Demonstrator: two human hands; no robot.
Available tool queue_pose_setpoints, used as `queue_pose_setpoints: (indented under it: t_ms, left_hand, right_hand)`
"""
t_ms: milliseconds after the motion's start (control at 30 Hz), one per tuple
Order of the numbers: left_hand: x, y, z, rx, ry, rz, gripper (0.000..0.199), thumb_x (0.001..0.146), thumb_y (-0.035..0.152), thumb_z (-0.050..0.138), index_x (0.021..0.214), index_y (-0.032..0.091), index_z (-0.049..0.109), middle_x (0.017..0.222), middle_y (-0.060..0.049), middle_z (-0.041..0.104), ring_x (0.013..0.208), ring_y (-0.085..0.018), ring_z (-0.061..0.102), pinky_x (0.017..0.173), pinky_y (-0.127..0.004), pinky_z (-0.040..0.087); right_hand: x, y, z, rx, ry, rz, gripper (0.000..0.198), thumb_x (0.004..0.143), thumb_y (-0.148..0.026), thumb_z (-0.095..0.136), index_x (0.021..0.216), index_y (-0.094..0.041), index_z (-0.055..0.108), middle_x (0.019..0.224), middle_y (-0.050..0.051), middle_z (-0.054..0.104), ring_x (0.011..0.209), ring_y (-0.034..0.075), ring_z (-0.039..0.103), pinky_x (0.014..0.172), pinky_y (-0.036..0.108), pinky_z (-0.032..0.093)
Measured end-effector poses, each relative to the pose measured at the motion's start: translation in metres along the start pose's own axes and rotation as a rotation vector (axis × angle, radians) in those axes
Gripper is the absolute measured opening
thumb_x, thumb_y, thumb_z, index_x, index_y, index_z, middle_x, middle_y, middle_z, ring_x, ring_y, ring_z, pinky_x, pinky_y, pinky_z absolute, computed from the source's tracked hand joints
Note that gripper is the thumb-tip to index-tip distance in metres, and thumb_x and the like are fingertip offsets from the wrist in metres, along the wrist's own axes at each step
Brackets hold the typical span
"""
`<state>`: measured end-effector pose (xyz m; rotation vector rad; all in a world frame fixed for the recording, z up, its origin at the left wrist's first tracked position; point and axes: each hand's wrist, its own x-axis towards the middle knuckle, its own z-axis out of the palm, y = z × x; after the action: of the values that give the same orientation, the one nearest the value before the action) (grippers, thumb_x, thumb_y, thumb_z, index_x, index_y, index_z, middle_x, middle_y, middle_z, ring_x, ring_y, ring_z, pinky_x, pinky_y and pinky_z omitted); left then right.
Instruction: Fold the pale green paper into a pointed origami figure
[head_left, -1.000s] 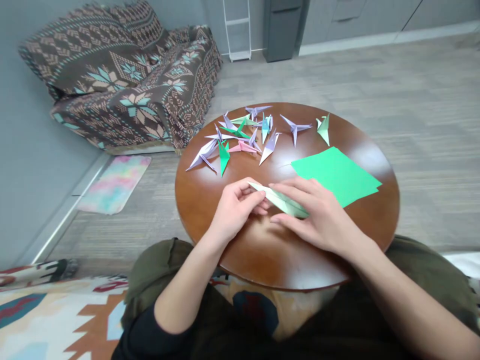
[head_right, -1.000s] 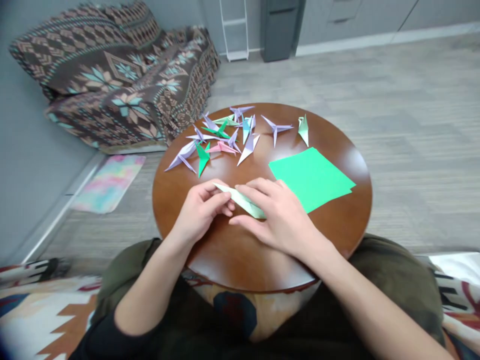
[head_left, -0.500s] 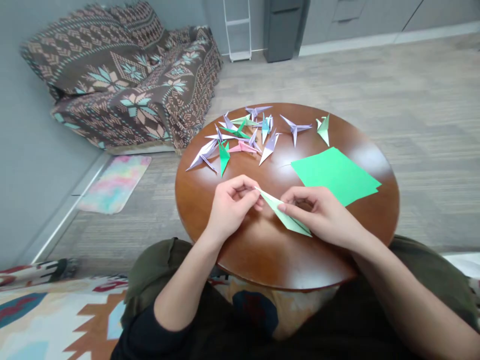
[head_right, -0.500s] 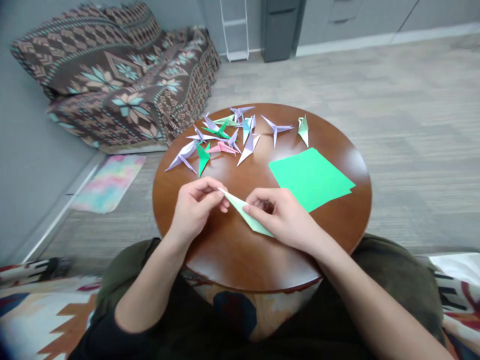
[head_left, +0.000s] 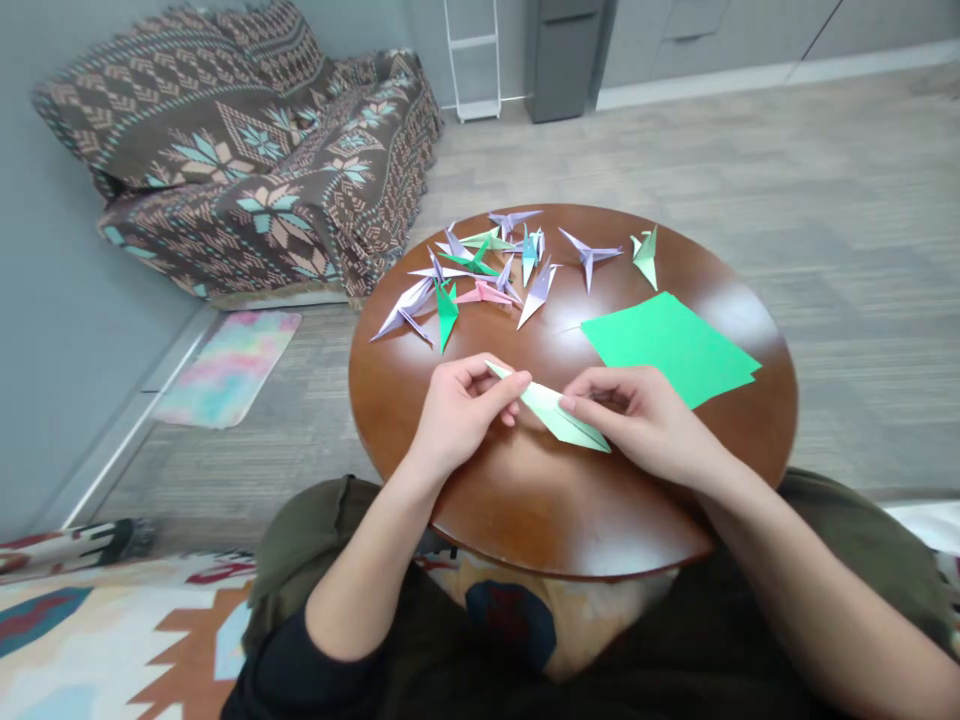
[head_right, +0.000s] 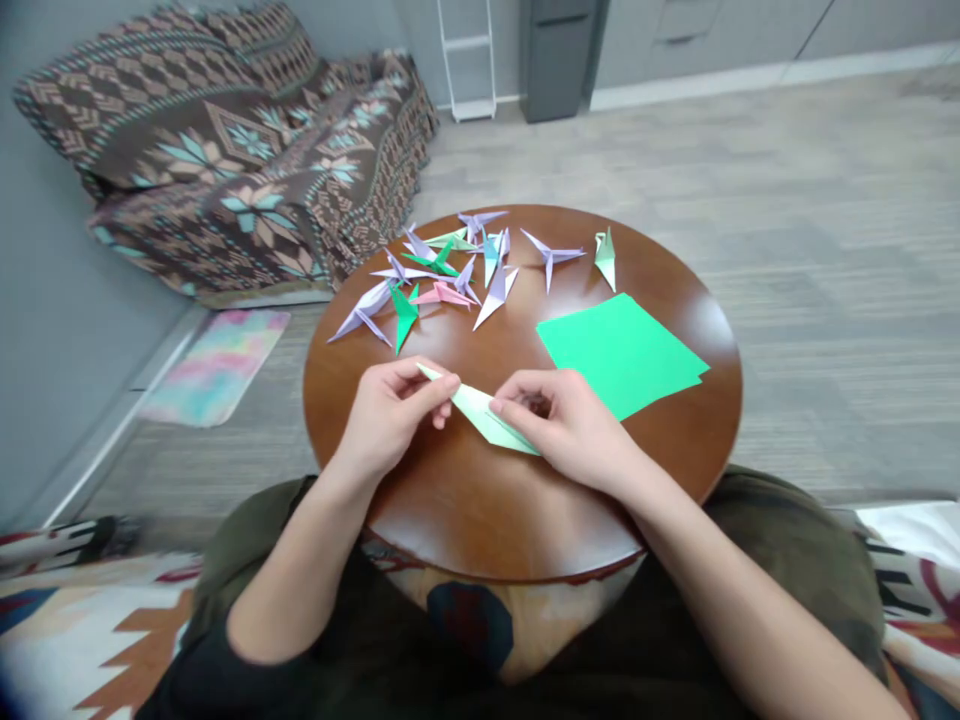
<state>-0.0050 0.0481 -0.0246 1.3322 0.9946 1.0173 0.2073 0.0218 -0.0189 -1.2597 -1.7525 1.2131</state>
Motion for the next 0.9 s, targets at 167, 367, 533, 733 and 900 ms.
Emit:
queue_pose_setpoints:
  t_ms: [167, 367, 533, 733, 900]
  left_hand:
    - [0.001, -0.005, -0.003, 0.007, 0.124, 0.057, 0.031, 0.083, 0.038, 0.083, 0.068, 0.016, 0.068, 0.056, 0.002, 0.063, 0.046, -0.008, 0.052, 0.051, -0.022, 0.043]
    - [0.003, -0.008, -0.003, -0.077, 0.169, 0.082, 0.027, 0.085, 0.034, 0.083, 0.073, 0.016, 0.066, 0.057, 0.004, 0.061, 0.047, -0.006, 0.051, 0.049, -0.019, 0.040]
    - [0.006, -0.007, -0.007, -0.158, 0.139, 0.096, 0.022, 0.084, 0.034, 0.083, 0.084, 0.018, 0.068, 0.066, 0.004, 0.063, 0.055, -0.008, 0.058, 0.052, -0.018, 0.049]
    - [0.005, -0.006, -0.011, -0.172, -0.016, 0.135, 0.015, 0.081, 0.028, 0.085, 0.085, 0.017, 0.076, 0.089, -0.002, 0.069, 0.076, -0.012, 0.068, 0.073, -0.024, 0.059]
    - [0.006, -0.007, -0.014, -0.236, 0.044, 0.081, 0.017, 0.079, 0.026, 0.087, 0.090, 0.019, 0.076, 0.089, -0.002, 0.071, 0.080, -0.013, 0.068, 0.080, -0.025, 0.058]
  right_hand:
    - [0.001, 0.001, -0.001, -0.044, 0.023, -0.015, 0.019, 0.092, -0.025, 0.060, 0.079, -0.017, 0.071, 0.072, 0.001, 0.067, 0.064, 0.015, 0.054, 0.059, 0.027, 0.039]
    - [0.000, -0.001, 0.000, -0.029, 0.034, 0.034, 0.018, 0.085, -0.017, 0.058, 0.069, -0.019, 0.065, 0.063, -0.001, 0.061, 0.060, 0.014, 0.054, 0.057, 0.026, 0.039]
    - [0.002, 0.002, -0.001, 0.010, 0.116, -0.044, 0.020, 0.097, -0.030, 0.058, 0.081, -0.019, 0.066, 0.072, 0.000, 0.064, 0.065, 0.015, 0.057, 0.060, 0.027, 0.042]
    - [0.005, 0.008, 0.001, 0.160, 0.145, -0.015, 0.026, 0.099, -0.043, 0.066, 0.112, -0.021, 0.070, 0.099, 0.006, 0.078, 0.088, 0.021, 0.072, 0.077, 0.033, 0.054]
    - [0.005, 0.006, 0.003, 0.316, 0.168, -0.013, 0.030, 0.082, -0.037, 0.086, 0.103, -0.020, 0.072, 0.089, 0.005, 0.078, 0.079, 0.020, 0.073, 0.074, 0.033, 0.058]
